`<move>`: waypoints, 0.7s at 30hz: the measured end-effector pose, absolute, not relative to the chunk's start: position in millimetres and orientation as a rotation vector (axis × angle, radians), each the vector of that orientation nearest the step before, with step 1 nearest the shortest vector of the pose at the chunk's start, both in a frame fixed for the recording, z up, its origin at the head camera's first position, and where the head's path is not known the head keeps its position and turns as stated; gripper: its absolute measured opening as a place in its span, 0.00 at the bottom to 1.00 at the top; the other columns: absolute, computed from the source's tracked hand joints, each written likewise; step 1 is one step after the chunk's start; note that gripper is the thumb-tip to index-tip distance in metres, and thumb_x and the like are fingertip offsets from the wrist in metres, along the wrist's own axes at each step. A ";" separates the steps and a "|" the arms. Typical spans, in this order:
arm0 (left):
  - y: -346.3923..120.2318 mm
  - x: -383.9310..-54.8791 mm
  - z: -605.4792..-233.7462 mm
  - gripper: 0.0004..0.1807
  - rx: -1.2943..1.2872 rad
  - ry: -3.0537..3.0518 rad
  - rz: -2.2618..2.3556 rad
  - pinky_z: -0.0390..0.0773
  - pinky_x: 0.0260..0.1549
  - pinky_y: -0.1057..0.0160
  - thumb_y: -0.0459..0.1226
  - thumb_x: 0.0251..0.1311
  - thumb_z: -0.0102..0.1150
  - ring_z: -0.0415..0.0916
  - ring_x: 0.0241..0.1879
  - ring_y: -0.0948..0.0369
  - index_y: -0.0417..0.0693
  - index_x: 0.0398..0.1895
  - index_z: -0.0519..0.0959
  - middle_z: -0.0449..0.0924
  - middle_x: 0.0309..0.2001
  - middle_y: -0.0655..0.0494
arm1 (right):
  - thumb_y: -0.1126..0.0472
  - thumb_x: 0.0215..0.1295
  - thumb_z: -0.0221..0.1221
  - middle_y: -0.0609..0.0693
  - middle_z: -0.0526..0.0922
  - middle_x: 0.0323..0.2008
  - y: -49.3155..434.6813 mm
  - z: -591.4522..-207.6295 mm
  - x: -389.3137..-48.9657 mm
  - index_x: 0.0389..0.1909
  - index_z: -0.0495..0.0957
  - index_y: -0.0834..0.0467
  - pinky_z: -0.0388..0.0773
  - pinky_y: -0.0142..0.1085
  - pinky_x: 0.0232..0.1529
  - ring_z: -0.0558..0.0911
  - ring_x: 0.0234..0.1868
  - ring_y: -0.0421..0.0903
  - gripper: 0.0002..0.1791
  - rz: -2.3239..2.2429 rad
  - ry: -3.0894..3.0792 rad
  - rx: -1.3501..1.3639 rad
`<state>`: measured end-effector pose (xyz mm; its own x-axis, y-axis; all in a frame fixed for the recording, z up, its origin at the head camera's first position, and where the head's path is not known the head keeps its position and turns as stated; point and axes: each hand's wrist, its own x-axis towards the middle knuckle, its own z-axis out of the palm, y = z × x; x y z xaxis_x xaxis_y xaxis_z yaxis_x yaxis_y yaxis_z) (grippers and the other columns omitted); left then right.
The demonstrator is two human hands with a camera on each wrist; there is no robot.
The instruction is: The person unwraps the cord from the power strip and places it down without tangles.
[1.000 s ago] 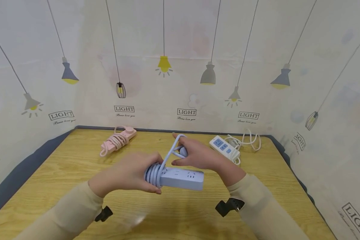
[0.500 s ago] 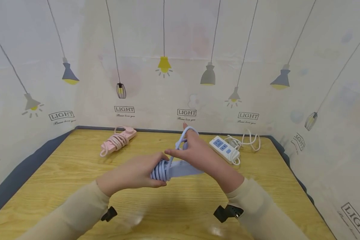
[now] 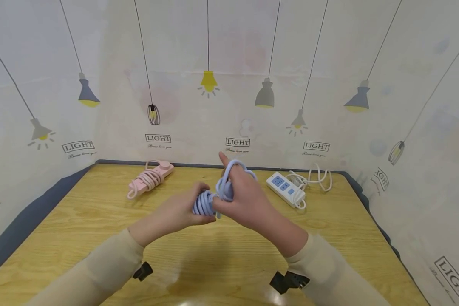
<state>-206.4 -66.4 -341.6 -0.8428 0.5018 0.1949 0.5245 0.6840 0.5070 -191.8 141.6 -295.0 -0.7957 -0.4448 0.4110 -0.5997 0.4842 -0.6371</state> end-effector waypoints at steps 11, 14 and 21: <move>-78.6 -218.4 -332.4 0.37 -0.569 -2.802 -1.246 0.76 0.31 0.62 0.54 0.56 0.67 0.75 0.36 0.60 0.48 0.65 0.67 0.77 0.42 0.55 | 0.74 0.57 0.59 0.48 0.81 0.42 147.4 -317.1 -198.4 0.61 0.71 0.58 0.77 0.36 0.33 0.77 0.35 0.46 0.29 1.424 -2.380 1.372; -84.0 -219.5 -328.8 0.40 -0.530 -2.772 -1.340 0.76 0.30 0.61 0.54 0.56 0.67 0.75 0.36 0.59 0.46 0.66 0.64 0.76 0.42 0.52 | 0.74 0.57 0.58 0.48 0.82 0.39 147.8 -324.8 -200.8 0.46 0.76 0.57 0.76 0.36 0.33 0.77 0.34 0.46 0.17 1.455 -2.416 1.437; -91.2 -216.4 -319.5 0.36 -0.536 -2.689 -1.448 0.78 0.32 0.60 0.50 0.54 0.71 0.75 0.39 0.57 0.44 0.60 0.65 0.75 0.45 0.49 | 0.69 0.62 0.56 0.50 0.83 0.38 150.8 -338.1 -208.3 0.44 0.76 0.60 0.78 0.40 0.39 0.79 0.38 0.47 0.10 1.530 -2.640 1.409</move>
<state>-216.4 -91.2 -319.5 -0.9393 0.2806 0.1973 0.3192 0.5044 0.8023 -208.3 150.8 -338.1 -0.6286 -0.7499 0.2062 -0.5516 0.2429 -0.7980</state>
